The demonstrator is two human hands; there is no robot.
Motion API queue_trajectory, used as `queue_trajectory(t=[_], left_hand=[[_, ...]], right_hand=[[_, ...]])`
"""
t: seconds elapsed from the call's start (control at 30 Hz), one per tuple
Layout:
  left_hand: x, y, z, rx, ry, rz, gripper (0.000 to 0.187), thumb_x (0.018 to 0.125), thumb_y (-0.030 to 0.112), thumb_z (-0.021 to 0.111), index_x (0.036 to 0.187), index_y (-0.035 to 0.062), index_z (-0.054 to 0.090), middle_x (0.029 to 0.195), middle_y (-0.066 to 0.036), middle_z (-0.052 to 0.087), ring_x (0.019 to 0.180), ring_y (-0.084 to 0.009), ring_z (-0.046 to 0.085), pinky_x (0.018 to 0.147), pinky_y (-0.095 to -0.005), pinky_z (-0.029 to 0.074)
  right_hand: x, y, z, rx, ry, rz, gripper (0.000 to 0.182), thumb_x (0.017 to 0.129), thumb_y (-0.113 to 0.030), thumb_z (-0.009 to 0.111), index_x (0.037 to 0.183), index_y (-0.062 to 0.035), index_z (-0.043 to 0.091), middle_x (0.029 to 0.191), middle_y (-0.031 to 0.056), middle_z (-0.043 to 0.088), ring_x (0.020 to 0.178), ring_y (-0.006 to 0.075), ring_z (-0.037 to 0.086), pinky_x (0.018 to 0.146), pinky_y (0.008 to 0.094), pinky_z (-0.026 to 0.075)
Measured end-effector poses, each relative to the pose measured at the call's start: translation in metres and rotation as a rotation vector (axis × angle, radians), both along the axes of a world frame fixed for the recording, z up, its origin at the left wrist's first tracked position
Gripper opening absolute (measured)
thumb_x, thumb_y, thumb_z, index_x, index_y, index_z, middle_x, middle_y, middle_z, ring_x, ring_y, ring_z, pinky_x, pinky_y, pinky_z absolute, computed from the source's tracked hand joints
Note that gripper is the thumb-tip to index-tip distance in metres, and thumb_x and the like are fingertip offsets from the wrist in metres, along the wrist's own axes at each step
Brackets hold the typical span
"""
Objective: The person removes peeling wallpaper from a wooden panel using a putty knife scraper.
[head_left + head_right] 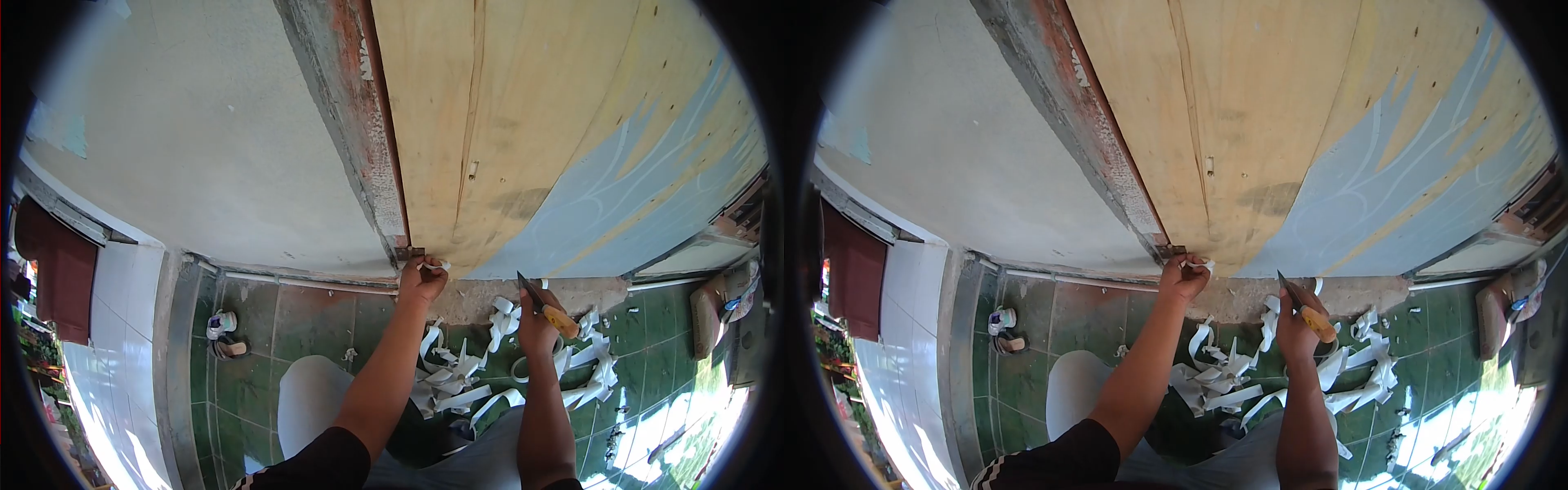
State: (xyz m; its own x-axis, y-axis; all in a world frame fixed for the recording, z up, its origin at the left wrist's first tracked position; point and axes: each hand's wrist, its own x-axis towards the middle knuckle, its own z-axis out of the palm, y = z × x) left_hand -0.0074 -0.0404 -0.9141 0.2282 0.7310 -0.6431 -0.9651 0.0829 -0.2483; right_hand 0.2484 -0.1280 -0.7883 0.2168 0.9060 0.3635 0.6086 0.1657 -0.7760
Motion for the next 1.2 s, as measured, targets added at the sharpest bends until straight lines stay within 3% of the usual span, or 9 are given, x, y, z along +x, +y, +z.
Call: queue_trajectory(t=[0.13,0.23,0.37,0.47,0.5,0.63,0.73,0.83,1.2], left_hand=[[0.005,-0.012,-0.017,-0.034,0.084,-0.038,0.005,0.094,0.013,0.059,0.090,0.0111,0.056,0.079,-0.002,0.057,0.070,-0.0147,0.055,0.059,-0.0314,0.040],[0.026,-0.056,-0.026,-0.179,0.394,-0.108,0.008,0.092,0.014,0.061,0.086,0.0105,0.057,0.077,-0.002,0.055,0.068,-0.0140,0.054,0.054,-0.0310,0.039],[0.026,-0.074,-0.085,-0.233,0.821,-0.517,0.004,0.091,0.010,0.065,0.087,0.0085,0.065,0.087,-0.004,0.064,0.071,-0.0145,0.058,0.054,-0.0280,0.042],[0.034,-0.056,-0.074,0.095,0.936,-0.128,0.004,0.090,0.008,0.067,0.094,0.0085,0.067,0.089,-0.008,0.068,0.080,-0.0115,0.063,0.055,-0.0239,0.040],[0.036,-0.048,-0.037,0.002,0.893,-0.103,0.004,0.093,0.007,0.065,0.096,0.0057,0.067,0.090,-0.009,0.069,0.082,-0.0155,0.066,0.057,-0.0235,0.045],[0.011,-0.024,-0.025,0.224,0.410,-0.001,0.011,0.098,0.010,0.067,0.101,-0.0002,0.066,0.094,-0.010,0.070,0.088,-0.0245,0.069,0.063,-0.0260,0.054],[0.002,-0.015,-0.023,0.137,0.206,-0.024,0.010,0.098,0.009,0.068,0.101,-0.0005,0.066,0.094,-0.011,0.070,0.088,-0.0253,0.070,0.062,-0.0265,0.055],[0.009,-0.017,-0.026,0.175,0.297,0.049,0.008,0.099,0.007,0.068,0.101,-0.0010,0.066,0.094,-0.012,0.070,0.089,-0.0255,0.070,0.063,-0.0255,0.057],[0.038,-0.010,-0.036,0.120,0.390,0.228,0.008,0.099,0.005,0.070,0.105,0.0006,0.070,0.096,-0.010,0.073,0.090,-0.0254,0.072,0.068,-0.0255,0.061]], right_hand=[[0.000,-0.001,-0.001,-0.065,0.023,0.033,0.021,0.098,-0.018,0.076,0.110,-0.0002,0.077,0.099,0.0120,0.076,0.089,0.0239,0.074,0.082,0.0351,0.058],[0.001,0.001,-0.002,-0.064,0.024,0.044,0.020,0.097,-0.016,0.076,0.109,0.0006,0.077,0.099,0.0131,0.076,0.089,0.0245,0.075,0.082,0.0352,0.059],[-0.005,0.001,0.005,-0.031,0.010,0.050,0.018,0.095,-0.013,0.076,0.106,0.0010,0.078,0.097,0.0141,0.077,0.087,0.0264,0.075,0.081,0.0362,0.059],[-0.011,0.001,0.008,0.022,-0.002,0.064,0.014,0.093,-0.008,0.076,0.103,0.0014,0.078,0.092,0.0149,0.078,0.083,0.0296,0.075,0.080,0.0380,0.058],[-0.011,0.001,0.007,0.030,-0.010,0.068,0.014,0.092,-0.008,0.076,0.103,0.0015,0.078,0.093,0.0149,0.078,0.083,0.0298,0.075,0.080,0.0381,0.058],[-0.015,-0.001,0.011,0.051,-0.038,0.071,0.014,0.092,-0.006,0.076,0.103,0.0021,0.078,0.094,0.0160,0.078,0.083,0.0316,0.075,0.080,0.0382,0.058],[-0.019,-0.002,0.012,0.020,0.029,0.080,0.014,0.091,-0.005,0.076,0.103,0.0024,0.078,0.095,0.0171,0.078,0.083,0.0326,0.075,0.080,0.0383,0.058],[-0.018,-0.002,0.010,0.024,0.011,0.098,0.016,0.095,-0.011,0.077,0.106,0.0006,0.078,0.097,0.0143,0.077,0.087,0.0265,0.074,0.082,0.0367,0.058],[-0.019,-0.001,0.012,0.045,-0.007,0.104,0.015,0.091,-0.004,0.075,0.105,0.0024,0.077,0.093,0.0168,0.077,0.085,0.0327,0.075,0.078,0.0390,0.058]])
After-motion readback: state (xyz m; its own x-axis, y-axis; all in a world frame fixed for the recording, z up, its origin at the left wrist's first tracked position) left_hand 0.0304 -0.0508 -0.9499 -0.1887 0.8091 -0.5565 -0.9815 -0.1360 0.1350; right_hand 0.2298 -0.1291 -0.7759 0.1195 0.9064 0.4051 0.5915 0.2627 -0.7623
